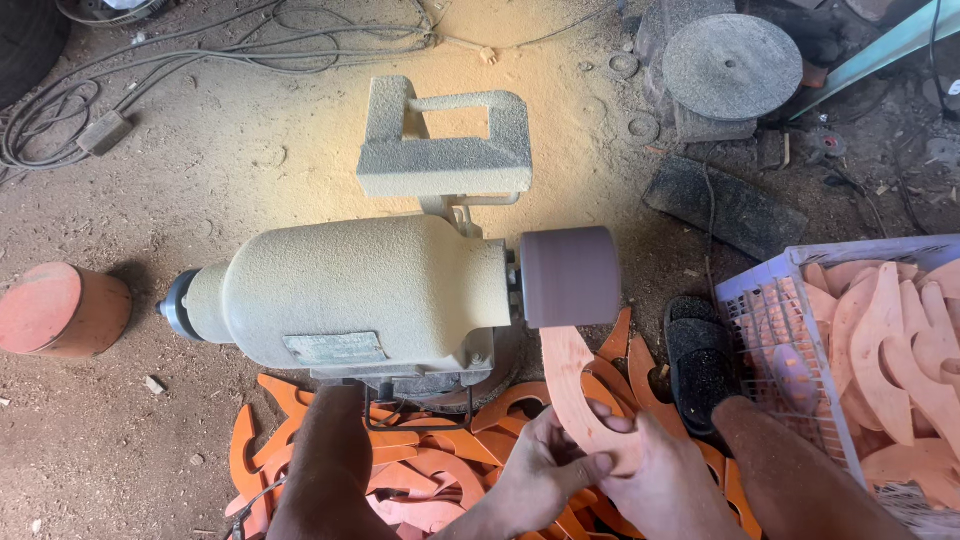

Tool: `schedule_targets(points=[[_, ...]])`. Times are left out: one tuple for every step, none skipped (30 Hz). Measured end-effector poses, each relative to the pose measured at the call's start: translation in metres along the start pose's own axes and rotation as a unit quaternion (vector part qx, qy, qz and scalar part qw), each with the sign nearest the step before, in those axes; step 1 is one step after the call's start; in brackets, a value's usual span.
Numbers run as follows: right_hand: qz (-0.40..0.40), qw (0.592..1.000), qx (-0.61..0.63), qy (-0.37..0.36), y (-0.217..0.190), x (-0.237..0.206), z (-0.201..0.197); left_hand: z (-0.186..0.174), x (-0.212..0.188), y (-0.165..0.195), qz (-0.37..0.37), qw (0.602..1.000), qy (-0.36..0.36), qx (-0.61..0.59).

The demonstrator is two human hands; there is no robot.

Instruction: The person repeatedly picks up orange wooden shoe-tree-shaped parts from a pile and presses their edges against a rotating bench grinder wheel to smooth them. Finished parts are placed into a purple plastic crate to the right.

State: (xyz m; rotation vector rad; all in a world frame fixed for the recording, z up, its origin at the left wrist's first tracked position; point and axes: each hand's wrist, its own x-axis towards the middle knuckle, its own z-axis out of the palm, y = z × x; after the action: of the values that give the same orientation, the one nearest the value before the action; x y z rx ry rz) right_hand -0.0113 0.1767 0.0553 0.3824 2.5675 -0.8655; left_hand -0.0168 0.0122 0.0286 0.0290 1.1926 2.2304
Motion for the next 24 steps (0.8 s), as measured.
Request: schedule_targets(points=[[-0.001,1.0,-0.002,0.007,-0.005,0.002,0.0,-0.001,0.002,0.003,0.006,1.0,0.002,0.014],[-0.001,1.0,-0.002,0.014,-0.009,0.004,-0.002,-0.002,0.005,0.006,0.011,1.0,0.004,0.029],[-0.013,1.0,0.004,0.015,-0.013,0.007,-0.007,-0.004,0.009,0.01,0.01,0.998,0.013,0.061],[-0.027,0.999,0.009,0.016,-0.017,0.012,-0.014,-0.006,0.017,0.016,0.011,0.995,0.022,0.094],[-0.042,0.999,0.015,0.018,-0.023,0.018,-0.021,-0.008,0.025,0.023,0.013,0.991,0.031,0.126],[-0.03,1.0,0.002,0.006,-0.029,0.025,-0.026,-0.01,0.032,0.029,0.027,0.991,0.034,0.128],[-0.018,1.0,-0.012,-0.006,-0.035,0.032,-0.031,-0.009,0.04,0.034,0.04,0.99,0.037,0.129],[-0.006,1.0,-0.025,-0.017,-0.041,0.037,-0.035,-0.008,0.046,0.039,0.054,0.989,0.039,0.131],[-0.022,1.0,-0.021,-0.004,-0.045,0.041,-0.039,-0.008,0.052,0.044,0.058,0.99,0.04,0.126],[-0.036,0.999,-0.016,0.01,-0.048,0.045,-0.042,-0.008,0.057,0.047,0.061,0.99,0.04,0.12],[-0.051,0.998,-0.012,0.024,-0.049,0.047,-0.043,-0.007,0.059,0.048,0.064,0.991,0.039,0.115],[-0.061,0.998,-0.016,0.023,-0.049,0.047,-0.043,-0.006,0.059,0.049,0.07,0.991,0.034,0.104],[-0.071,0.997,-0.02,0.019,-0.047,0.046,-0.042,-0.006,0.058,0.048,0.077,0.992,0.03,0.093],[-0.081,0.996,-0.023,0.015,-0.044,0.045,-0.039,-0.006,0.055,0.046,0.083,0.993,0.027,0.082],[-0.101,0.995,0.001,0.027,-0.04,0.042,-0.035,-0.006,0.051,0.043,0.072,0.994,0.028,0.084],[-0.119,0.992,0.025,0.038,-0.033,0.037,-0.03,-0.006,0.045,0.039,0.06,0.994,0.029,0.083],[-0.136,0.988,0.048,0.049,-0.026,0.031,-0.025,-0.006,0.039,0.034,0.048,0.995,0.03,0.083],[-0.102,0.993,0.031,0.043,-0.019,0.024,-0.02,-0.006,0.033,0.028,0.045,0.996,0.021,0.072],[-0.067,0.997,0.015,0.038,-0.011,0.018,-0.014,-0.005,0.026,0.021,0.042,0.997,0.013,0.061],[-0.033,0.999,-0.001,0.032,-0.004,0.012,-0.007,-0.004,0.019,0.015,0.04,0.998,0.005,0.051],[-0.004,0.999,-0.006,0.032,0.003,0.004,0.0,-0.003,0.01,0.007,0.033,0.998,-0.003,0.045],[0.025,0.999,-0.01,0.032,0.011,-0.004,0.006,-0.001,0.002,0.0,0.026,0.999,-0.011,0.04],[0.051,0.998,-0.015,0.035,0.017,-0.01,0.013,-0.001,-0.005,-0.007,0.022,0.999,-0.019,0.034],[0.051,0.998,-0.035,0.002,0.023,-0.012,0.014,-0.001,-0.009,-0.013,0.01,0.999,-0.033,0.008]])
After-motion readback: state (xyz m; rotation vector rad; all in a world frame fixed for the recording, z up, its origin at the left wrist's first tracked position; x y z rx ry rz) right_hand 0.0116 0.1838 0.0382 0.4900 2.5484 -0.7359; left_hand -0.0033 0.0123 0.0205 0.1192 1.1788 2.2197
